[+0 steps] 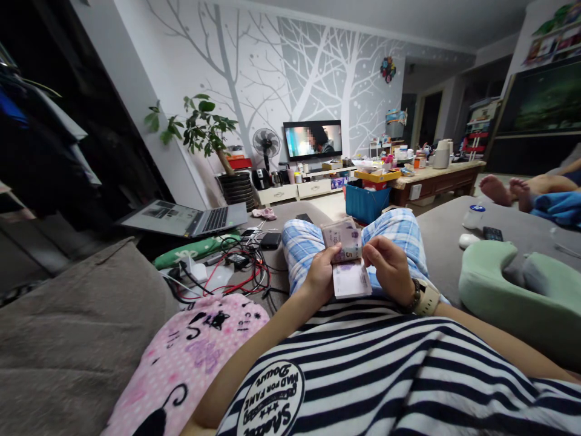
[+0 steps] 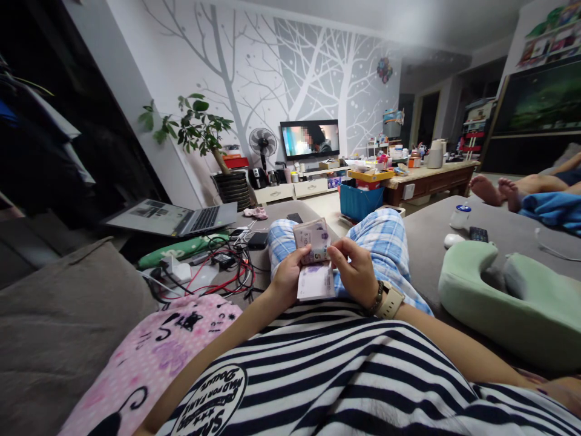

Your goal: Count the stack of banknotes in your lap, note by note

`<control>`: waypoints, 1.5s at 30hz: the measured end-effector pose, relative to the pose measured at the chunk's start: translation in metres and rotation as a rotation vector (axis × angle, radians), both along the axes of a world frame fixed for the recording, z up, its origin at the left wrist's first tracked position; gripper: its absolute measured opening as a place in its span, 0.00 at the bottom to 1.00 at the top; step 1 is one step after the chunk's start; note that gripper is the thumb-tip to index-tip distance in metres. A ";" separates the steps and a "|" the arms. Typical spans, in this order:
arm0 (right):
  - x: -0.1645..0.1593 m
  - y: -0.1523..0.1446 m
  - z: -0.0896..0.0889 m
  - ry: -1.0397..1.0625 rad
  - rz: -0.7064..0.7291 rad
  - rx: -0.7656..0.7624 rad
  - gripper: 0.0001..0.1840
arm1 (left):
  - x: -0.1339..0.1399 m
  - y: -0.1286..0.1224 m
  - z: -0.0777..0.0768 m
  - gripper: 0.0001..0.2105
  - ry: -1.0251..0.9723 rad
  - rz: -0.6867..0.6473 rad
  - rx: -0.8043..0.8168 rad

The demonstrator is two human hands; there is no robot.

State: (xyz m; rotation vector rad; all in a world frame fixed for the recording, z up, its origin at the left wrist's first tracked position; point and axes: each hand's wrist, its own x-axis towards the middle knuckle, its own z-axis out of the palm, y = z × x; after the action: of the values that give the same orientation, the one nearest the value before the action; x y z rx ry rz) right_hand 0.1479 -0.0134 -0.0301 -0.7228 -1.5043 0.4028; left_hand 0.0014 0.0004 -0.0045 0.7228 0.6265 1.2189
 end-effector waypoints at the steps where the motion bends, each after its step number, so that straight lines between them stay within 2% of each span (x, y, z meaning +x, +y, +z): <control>1: 0.000 0.002 0.000 0.024 -0.038 -0.023 0.17 | 0.000 0.000 -0.001 0.12 0.001 0.002 0.017; 4: 0.001 0.011 -0.001 0.089 -0.111 -0.094 0.16 | -0.001 0.000 -0.004 0.11 0.016 0.009 0.065; 9: 0.002 0.020 -0.005 0.104 -0.084 -0.150 0.18 | -0.002 0.000 -0.008 0.12 0.033 -0.012 0.084; 16: 0.002 0.016 -0.004 0.073 -0.100 -0.077 0.19 | 0.002 0.005 -0.005 0.14 -0.078 -0.070 0.004; 25: -0.001 0.002 0.002 -0.024 -0.036 0.042 0.13 | 0.000 0.003 -0.001 0.14 -0.080 -0.140 0.000; 31: -0.001 0.000 0.003 -0.049 -0.021 0.052 0.09 | -0.002 0.002 0.000 0.13 -0.066 -0.128 0.034; 45: 0.000 -0.001 0.003 -0.092 -0.040 0.069 0.10 | -0.002 0.003 0.000 0.15 -0.094 -0.142 -0.022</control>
State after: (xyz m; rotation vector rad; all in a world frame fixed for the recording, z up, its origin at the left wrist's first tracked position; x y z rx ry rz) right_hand 0.1484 -0.0139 -0.0274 -0.7239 -1.5801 0.2887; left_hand -0.0003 0.0029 -0.0045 0.6757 0.5016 1.1065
